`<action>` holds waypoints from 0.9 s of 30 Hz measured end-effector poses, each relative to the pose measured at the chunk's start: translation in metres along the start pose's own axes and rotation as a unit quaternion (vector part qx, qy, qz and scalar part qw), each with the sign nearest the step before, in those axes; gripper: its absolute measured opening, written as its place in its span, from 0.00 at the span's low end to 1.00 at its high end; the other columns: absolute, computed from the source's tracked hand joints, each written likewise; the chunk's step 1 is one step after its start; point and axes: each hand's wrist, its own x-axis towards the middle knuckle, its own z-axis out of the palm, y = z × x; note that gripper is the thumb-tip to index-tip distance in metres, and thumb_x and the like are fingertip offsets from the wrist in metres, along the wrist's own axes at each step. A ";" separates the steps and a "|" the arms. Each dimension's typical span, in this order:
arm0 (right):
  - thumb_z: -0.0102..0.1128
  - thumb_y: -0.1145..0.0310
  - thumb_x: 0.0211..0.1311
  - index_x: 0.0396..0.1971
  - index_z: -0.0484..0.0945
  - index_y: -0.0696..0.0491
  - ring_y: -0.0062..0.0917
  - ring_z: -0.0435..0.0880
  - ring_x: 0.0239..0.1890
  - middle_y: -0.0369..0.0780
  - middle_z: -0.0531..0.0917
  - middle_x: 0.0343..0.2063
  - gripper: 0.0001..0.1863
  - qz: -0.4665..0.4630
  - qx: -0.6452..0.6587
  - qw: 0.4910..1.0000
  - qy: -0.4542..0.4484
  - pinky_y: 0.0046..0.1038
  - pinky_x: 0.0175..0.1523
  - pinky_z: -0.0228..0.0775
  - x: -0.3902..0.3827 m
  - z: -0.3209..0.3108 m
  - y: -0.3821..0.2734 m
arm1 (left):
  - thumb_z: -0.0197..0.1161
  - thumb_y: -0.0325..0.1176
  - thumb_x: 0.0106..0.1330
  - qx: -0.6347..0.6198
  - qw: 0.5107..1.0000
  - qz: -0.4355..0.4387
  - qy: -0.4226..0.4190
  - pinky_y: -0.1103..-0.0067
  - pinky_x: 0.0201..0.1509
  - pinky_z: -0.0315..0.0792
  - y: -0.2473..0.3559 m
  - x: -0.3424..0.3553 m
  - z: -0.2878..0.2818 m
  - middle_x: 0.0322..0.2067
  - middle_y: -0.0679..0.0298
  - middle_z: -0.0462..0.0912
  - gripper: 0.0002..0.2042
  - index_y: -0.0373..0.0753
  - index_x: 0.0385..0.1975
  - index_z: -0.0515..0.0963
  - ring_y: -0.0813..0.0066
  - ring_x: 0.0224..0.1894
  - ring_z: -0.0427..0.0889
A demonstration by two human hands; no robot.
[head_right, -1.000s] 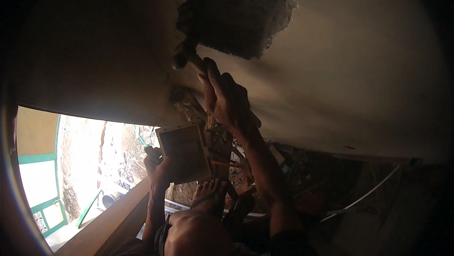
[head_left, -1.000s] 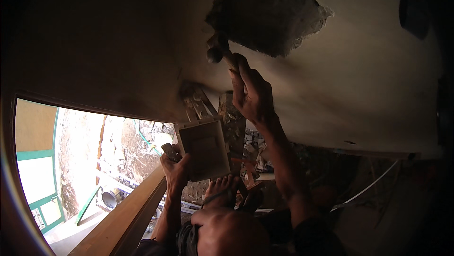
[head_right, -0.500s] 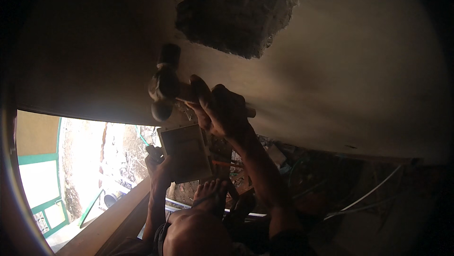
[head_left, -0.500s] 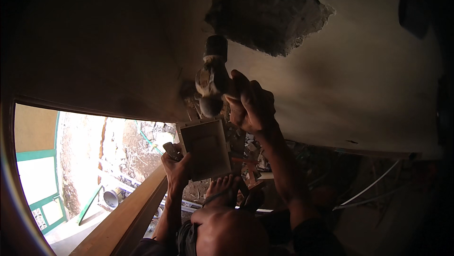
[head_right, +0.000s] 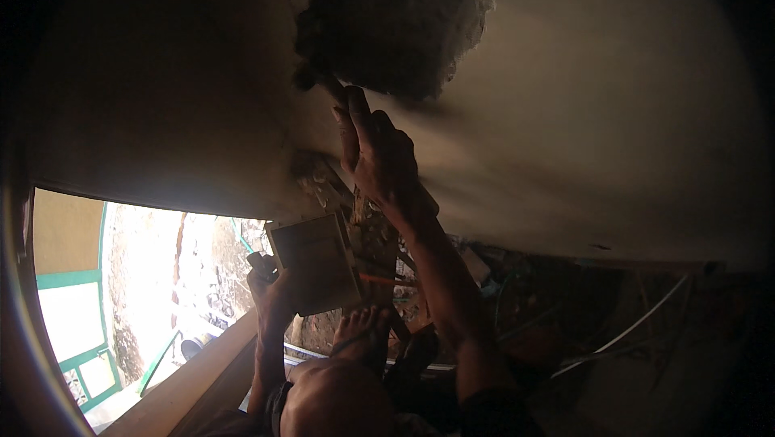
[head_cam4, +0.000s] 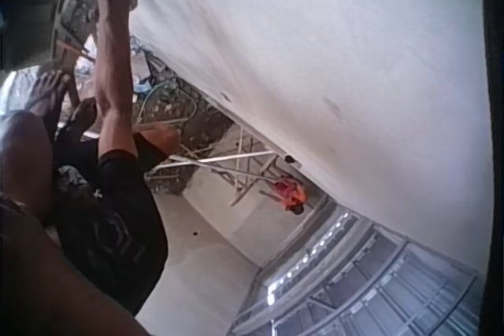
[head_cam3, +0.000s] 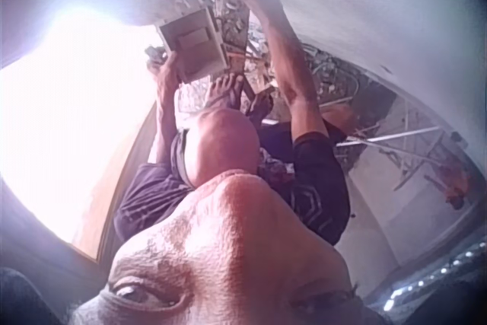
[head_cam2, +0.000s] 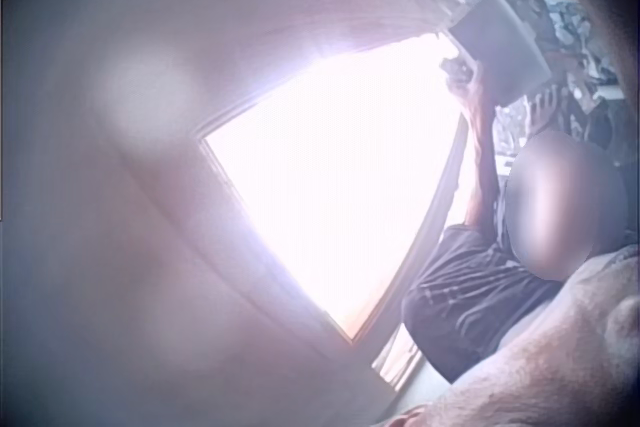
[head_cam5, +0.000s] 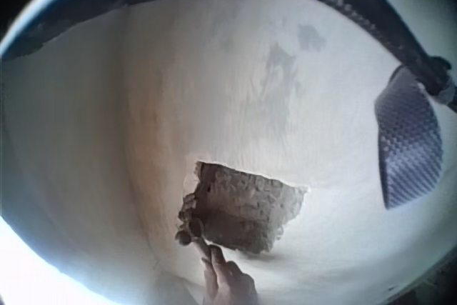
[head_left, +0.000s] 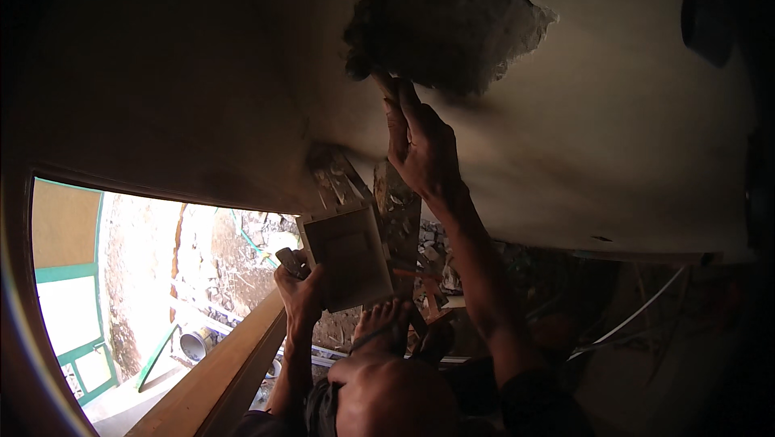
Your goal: The person uses a hammer and chisel to break and clear a hole in the ceiling. They then insert a rectangular metal box into the opening and secure it by hammering nails into the surrounding ceiling material.
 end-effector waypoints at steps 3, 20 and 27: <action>0.55 0.71 0.65 0.47 0.71 0.57 0.38 0.82 0.24 0.46 0.79 0.23 0.13 -0.090 0.024 0.995 0.048 0.31 0.24 0.72 -0.011 -0.008 -0.011 | 0.63 0.23 0.50 0.017 1.000 0.008 0.000 0.84 0.20 0.66 0.003 0.001 0.001 0.19 0.69 0.77 0.05 0.32 0.27 0.76 0.84 0.19 0.74; 0.56 0.67 0.64 0.33 0.69 0.59 0.45 0.79 0.19 0.48 0.75 0.17 0.11 -0.018 -0.110 0.994 0.021 0.36 0.20 0.69 -0.040 -0.043 0.041 | 0.63 0.24 0.51 -0.006 1.000 -0.016 -0.010 0.84 0.23 0.66 -0.003 0.004 0.001 0.21 0.69 0.77 0.05 0.33 0.27 0.77 0.85 0.21 0.73; 0.57 0.67 0.63 0.33 0.69 0.60 0.45 0.78 0.17 0.46 0.74 0.15 0.11 -0.107 -0.134 0.984 0.042 0.36 0.20 0.69 -0.053 -0.049 0.051 | 0.63 0.23 0.51 -0.013 0.999 -0.029 0.008 0.84 0.23 0.65 0.000 0.003 0.002 0.20 0.70 0.75 0.04 0.34 0.26 0.76 0.85 0.20 0.72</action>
